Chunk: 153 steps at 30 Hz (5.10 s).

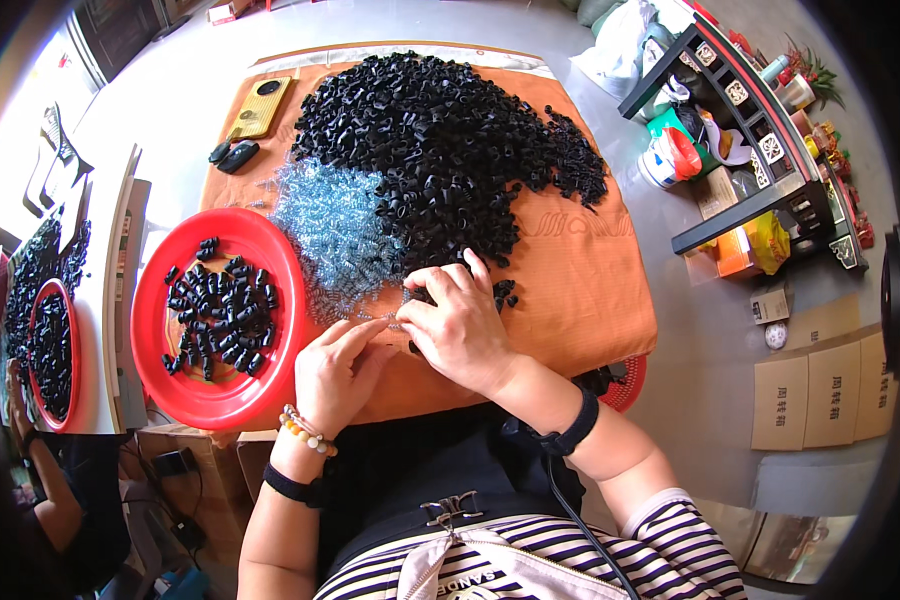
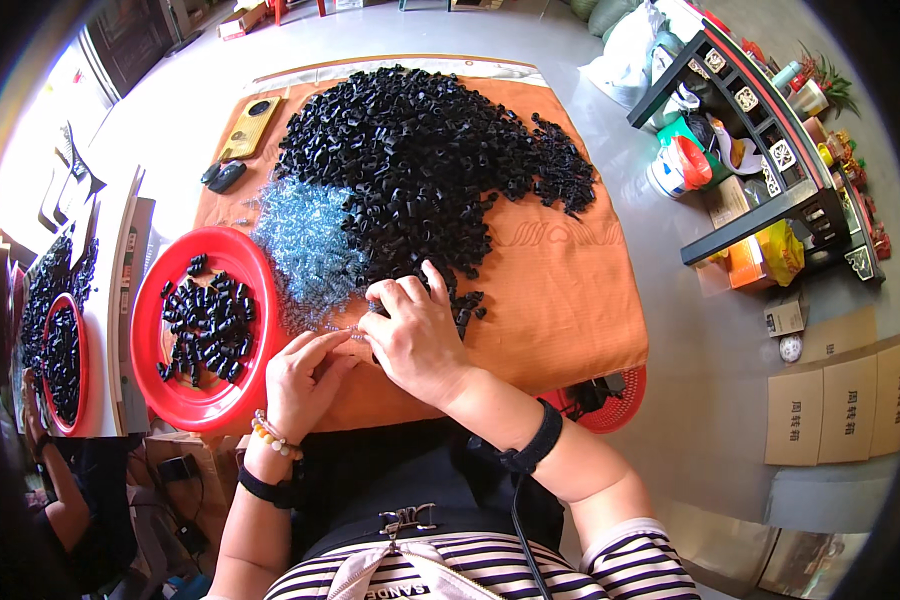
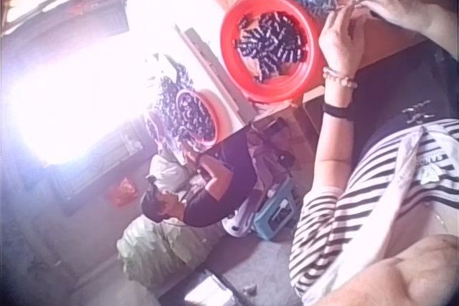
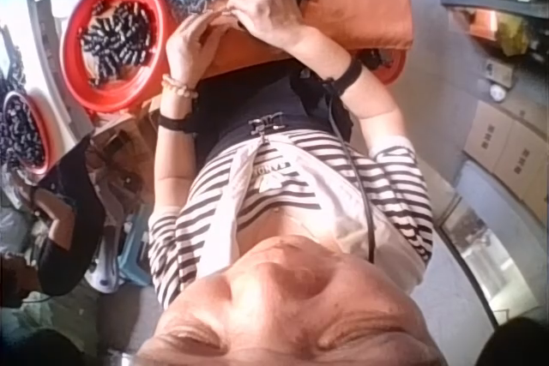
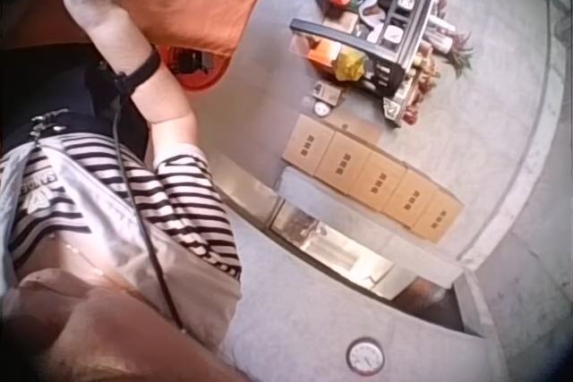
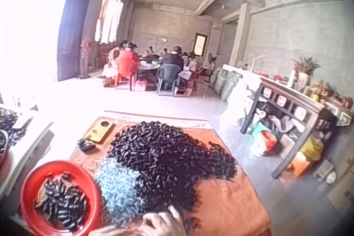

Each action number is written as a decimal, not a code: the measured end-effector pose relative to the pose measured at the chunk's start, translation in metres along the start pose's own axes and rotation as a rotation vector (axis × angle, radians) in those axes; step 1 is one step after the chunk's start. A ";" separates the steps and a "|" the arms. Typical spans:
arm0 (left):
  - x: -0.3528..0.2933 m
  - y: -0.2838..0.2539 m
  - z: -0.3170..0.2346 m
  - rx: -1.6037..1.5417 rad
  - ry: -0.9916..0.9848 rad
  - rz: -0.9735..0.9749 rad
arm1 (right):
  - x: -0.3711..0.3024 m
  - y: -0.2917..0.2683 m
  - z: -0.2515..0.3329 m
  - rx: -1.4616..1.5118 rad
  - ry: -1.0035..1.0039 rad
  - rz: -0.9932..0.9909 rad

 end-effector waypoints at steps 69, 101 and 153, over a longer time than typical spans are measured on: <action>-0.002 0.005 0.004 -0.067 -0.044 0.031 | 0.008 -0.026 -0.007 0.110 0.016 -0.017; -0.003 0.009 -0.007 -0.346 -0.169 0.156 | -0.023 -0.042 -0.090 -0.064 0.227 -0.171; -0.006 0.018 0.002 -0.385 -0.180 0.094 | -0.003 -0.036 -0.063 -0.118 0.203 0.009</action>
Point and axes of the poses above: each hand's wrist, its own x-axis towards the middle knuckle, its own y-axis out of the palm, z = x × y, the point moved 7 cm from there along x, towards the middle knuckle, and after that the axes turned 9 degrees about y, right-handed, at the moved point
